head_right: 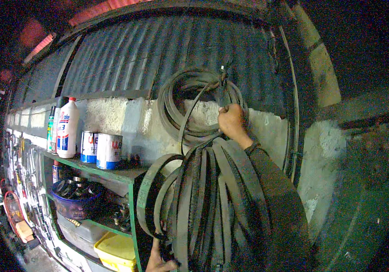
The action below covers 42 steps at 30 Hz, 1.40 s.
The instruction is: The person retrieves a cylindrical metal part and a hammer, then repeatedly strikes the part's internal components to seat or adjust them. They briefly fetch a rubber belt from a shelf before resuming the hammering task on the workbench.
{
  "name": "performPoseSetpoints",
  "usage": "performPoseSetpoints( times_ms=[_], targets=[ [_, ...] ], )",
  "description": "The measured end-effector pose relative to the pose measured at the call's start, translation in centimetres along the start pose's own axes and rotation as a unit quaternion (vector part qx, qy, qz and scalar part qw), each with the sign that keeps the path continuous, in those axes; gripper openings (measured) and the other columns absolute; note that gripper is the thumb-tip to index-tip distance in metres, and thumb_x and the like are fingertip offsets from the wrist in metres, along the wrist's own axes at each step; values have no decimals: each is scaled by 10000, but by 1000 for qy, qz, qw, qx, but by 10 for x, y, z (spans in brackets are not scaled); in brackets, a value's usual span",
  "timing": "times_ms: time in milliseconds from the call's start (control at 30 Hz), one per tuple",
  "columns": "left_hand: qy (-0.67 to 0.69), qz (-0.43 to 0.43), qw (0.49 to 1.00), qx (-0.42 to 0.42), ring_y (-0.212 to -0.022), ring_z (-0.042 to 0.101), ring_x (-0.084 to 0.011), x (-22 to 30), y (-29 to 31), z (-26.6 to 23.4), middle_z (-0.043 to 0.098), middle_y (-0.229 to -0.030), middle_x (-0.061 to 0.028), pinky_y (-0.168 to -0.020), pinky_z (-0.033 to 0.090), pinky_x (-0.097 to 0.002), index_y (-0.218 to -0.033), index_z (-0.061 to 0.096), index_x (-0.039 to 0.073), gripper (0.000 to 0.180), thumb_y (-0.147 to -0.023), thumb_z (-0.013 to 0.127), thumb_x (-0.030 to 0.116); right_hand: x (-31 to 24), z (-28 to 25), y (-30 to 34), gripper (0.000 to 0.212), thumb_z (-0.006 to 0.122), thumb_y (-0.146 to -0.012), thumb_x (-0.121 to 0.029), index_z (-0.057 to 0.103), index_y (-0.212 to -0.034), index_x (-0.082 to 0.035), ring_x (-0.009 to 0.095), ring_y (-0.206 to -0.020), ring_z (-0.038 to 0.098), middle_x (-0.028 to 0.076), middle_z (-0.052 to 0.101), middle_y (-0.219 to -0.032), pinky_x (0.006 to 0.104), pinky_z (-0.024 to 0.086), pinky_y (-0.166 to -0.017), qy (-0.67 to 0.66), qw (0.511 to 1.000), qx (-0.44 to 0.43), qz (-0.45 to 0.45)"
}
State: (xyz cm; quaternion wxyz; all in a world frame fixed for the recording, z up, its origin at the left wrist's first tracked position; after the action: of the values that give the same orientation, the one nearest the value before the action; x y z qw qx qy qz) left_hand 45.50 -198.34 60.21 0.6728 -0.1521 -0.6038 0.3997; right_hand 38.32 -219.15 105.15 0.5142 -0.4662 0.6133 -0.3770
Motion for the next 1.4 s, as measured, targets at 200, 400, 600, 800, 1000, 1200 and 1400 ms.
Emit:
performPoseSetpoints(
  times_ms=[200,400,600,800,1000,1200,1400],
  targets=[
    [58,60,993,84,-1551,330,-336,35,-52,28,228,-1732,-178,-1185,394,-489,-1713,120,79,1002,-1001,742,410,-1,-37,-47,372,683,-970,-230,678,-871,129,369,-671,731,244,706,-728,479,547,-695,123,986,112,-26],
    [79,58,994,45,-1511,401,-373,44,-68,32,270,-1716,-193,-1170,429,-509,-1707,157,74,1007,-985,751,451,7,-52,-56,279,701,-923,-164,707,-816,95,356,-623,746,238,711,-706,470,552,-586,-19,998,56,7],
    [10,136,990,21,-1476,452,-386,55,-44,36,328,-1691,-211,-1160,438,-514,-1704,171,65,1056,-944,811,424,16,-91,-1,297,612,-1048,-171,655,-887,75,195,-543,571,89,609,-696,385,501,-525,-117,988,78,64],
    [32,104,994,15,-1435,501,-370,30,3,48,346,-1678,-206,-1104,496,-493,-1706,162,69,1190,-846,904,424,81,-120,58,228,617,-1048,-200,693,-1032,14,184,-599,576,68,624,-772,368,535,-542,-109,989,81,60],
    [-170,-1,982,-80,-1619,177,-356,-14,67,21,222,-1736,-219,-1313,173,-495,-1680,217,52,1137,-827,900,364,157,-138,166,495,606,-1044,-408,664,-1406,-76,234,-1095,710,142,752,-1241,389,566,-952,-335,902,39,268],
    [-413,-127,892,-133,-1183,633,-425,-11,110,-72,614,-1348,-268,-1009,531,-465,-1546,487,65,765,-826,744,68,163,-144,299,463,612,-1047,-394,663,-1360,-57,218,-1013,655,122,694,-1154,378,539,-885,-201,942,46,263],
    [-525,-25,826,203,-812,685,-423,18,109,-123,693,-983,-238,-699,563,-435,-1121,615,2,416,-916,829,295,156,-115,367,433,618,-1051,-380,662,-1314,-38,201,-932,600,102,637,-1066,366,512,-819,-147,954,25,261]
  ],
)
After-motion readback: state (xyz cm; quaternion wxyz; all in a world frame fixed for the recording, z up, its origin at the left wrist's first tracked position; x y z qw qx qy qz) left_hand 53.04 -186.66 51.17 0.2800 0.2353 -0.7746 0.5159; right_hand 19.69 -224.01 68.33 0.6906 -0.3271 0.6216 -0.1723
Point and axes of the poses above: each hand's wrist, its own y-axis away from the middle knuckle, its own z-axis out of the palm, x = y × z, the point moved 8 cm from there along -y, towards the middle knuckle
